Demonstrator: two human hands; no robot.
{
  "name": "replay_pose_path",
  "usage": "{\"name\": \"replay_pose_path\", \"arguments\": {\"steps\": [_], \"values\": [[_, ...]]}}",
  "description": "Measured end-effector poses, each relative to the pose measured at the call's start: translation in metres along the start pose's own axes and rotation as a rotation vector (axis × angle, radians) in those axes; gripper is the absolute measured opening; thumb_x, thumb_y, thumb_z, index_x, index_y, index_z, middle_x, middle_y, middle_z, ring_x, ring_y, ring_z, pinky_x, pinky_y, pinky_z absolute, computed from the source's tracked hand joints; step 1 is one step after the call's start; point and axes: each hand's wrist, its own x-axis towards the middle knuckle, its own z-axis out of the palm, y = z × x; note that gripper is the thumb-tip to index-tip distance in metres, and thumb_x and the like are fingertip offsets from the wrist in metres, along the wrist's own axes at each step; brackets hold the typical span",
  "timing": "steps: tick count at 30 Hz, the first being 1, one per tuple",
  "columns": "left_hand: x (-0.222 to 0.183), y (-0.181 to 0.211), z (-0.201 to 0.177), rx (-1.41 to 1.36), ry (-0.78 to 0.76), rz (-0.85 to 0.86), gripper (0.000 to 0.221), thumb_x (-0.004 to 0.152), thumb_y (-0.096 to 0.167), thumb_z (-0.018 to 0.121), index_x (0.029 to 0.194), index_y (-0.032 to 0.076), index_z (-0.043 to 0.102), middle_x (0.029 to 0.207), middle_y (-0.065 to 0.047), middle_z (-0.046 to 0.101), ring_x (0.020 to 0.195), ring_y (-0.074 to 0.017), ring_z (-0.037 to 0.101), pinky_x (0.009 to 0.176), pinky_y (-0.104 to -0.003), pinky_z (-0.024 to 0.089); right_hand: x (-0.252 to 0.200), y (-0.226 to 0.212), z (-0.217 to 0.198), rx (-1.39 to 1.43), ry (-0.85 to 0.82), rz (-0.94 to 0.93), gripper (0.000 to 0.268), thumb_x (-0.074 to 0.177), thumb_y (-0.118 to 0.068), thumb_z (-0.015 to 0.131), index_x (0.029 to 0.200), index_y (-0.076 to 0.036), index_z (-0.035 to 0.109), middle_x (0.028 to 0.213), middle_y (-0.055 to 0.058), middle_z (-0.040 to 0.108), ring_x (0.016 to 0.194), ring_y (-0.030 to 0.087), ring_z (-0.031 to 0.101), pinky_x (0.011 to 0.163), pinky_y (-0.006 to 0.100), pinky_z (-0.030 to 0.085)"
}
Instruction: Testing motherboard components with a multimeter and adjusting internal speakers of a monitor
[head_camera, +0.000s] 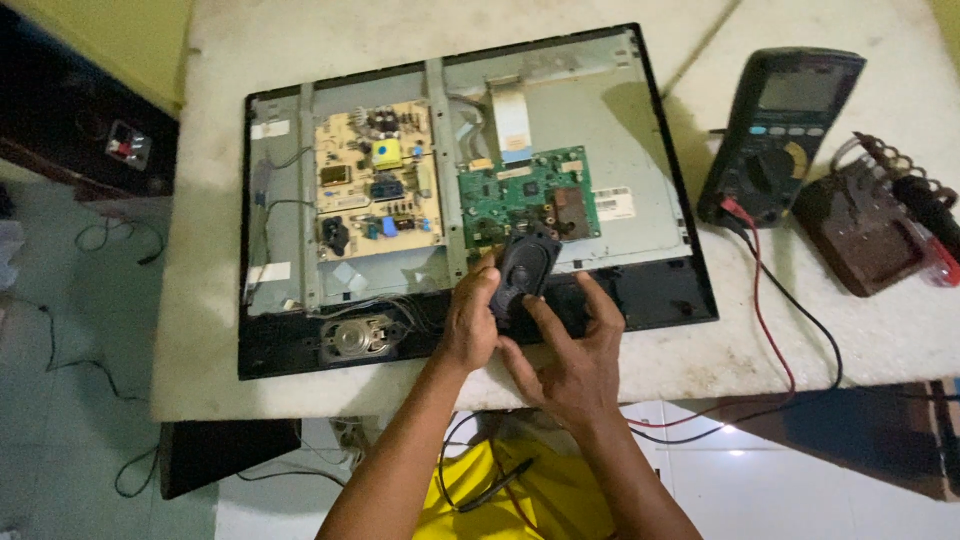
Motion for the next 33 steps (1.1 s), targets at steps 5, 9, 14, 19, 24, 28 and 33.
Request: {"name": "replay_pose_path", "arguments": {"steps": [5,9,14,19,24,28,33], "values": [[-0.014,-0.034,-0.003,-0.166,-0.004,-0.13,0.041,0.107,0.018,0.032,0.121,-0.002,0.065,0.113,-0.024,0.068,0.109,-0.0347,0.063,0.104,-0.047,0.045,0.004,-0.004,-0.003,-0.06,-0.028,0.009,0.05,0.081,-0.042,0.086,0.123,-0.022,0.07,0.144,0.021,0.041,0.135,0.044,0.045,0.11,0.053,0.039],[-0.02,-0.038,-0.012,-0.107,-0.031,-0.157,0.042,0.107,0.019,0.033,0.119,-0.003,0.067,0.109,-0.025,0.068,0.104,-0.0369,0.064,0.102,-0.048,0.046,0.001,-0.002,0.0,-0.033,-0.02,0.061,0.064,0.079,-0.048,0.085,0.134,-0.023,0.064,0.147,0.022,0.04,0.137,0.044,0.044,0.111,0.052,0.038],[-0.018,-0.061,-0.005,-0.096,-0.062,-0.125,0.043,0.106,0.016,0.031,0.122,-0.003,0.067,0.109,-0.026,0.069,0.104,-0.04,0.064,0.102,-0.05,0.046,0.003,-0.004,-0.002,-0.09,-0.041,0.061,0.065,0.083,-0.048,0.082,0.138,-0.023,0.061,0.148,0.022,0.039,0.136,0.045,0.043,0.111,0.056,0.037],[-0.015,-0.009,-0.015,0.066,-0.057,-0.036,0.042,0.109,0.014,0.031,0.121,-0.005,0.067,0.107,-0.032,0.065,0.1,-0.0492,0.062,0.098,-0.055,0.046,0.005,-0.003,0.0,-0.034,-0.022,0.077,0.081,0.08,-0.05,0.085,0.148,-0.02,0.053,0.15,0.025,0.038,0.137,0.047,0.044,0.111,0.057,0.036],[0.014,0.029,-0.001,-0.204,-0.124,-0.177,0.049,0.104,0.026,0.033,0.132,-0.001,0.063,0.117,-0.025,0.067,0.11,-0.0365,0.063,0.104,-0.051,0.045,-0.009,0.009,-0.004,0.166,0.11,0.093,0.064,0.084,-0.029,0.078,0.143,-0.013,0.057,0.149,0.024,0.041,0.136,0.043,0.047,0.108,0.052,0.042],[0.013,0.035,-0.001,-0.333,-0.129,-0.232,0.052,0.102,0.031,0.04,0.142,0.002,0.059,0.13,-0.028,0.064,0.122,-0.0413,0.059,0.107,-0.054,0.043,-0.037,0.06,-0.015,0.335,0.626,0.251,0.035,0.091,-0.011,0.065,0.122,0.004,0.059,0.132,0.027,0.052,0.115,0.034,0.058,0.093,0.042,0.049],[0.019,0.069,-0.002,-0.135,-0.212,-0.11,0.05,0.099,0.026,0.054,0.141,0.001,0.06,0.135,-0.023,0.063,0.129,-0.0391,0.058,0.111,-0.054,0.041,-0.033,0.092,-0.043,0.304,0.539,0.391,0.026,0.098,0.002,0.061,0.124,0.0,0.059,0.116,0.014,0.057,0.098,0.023,0.062,0.086,0.036,0.05]]}}
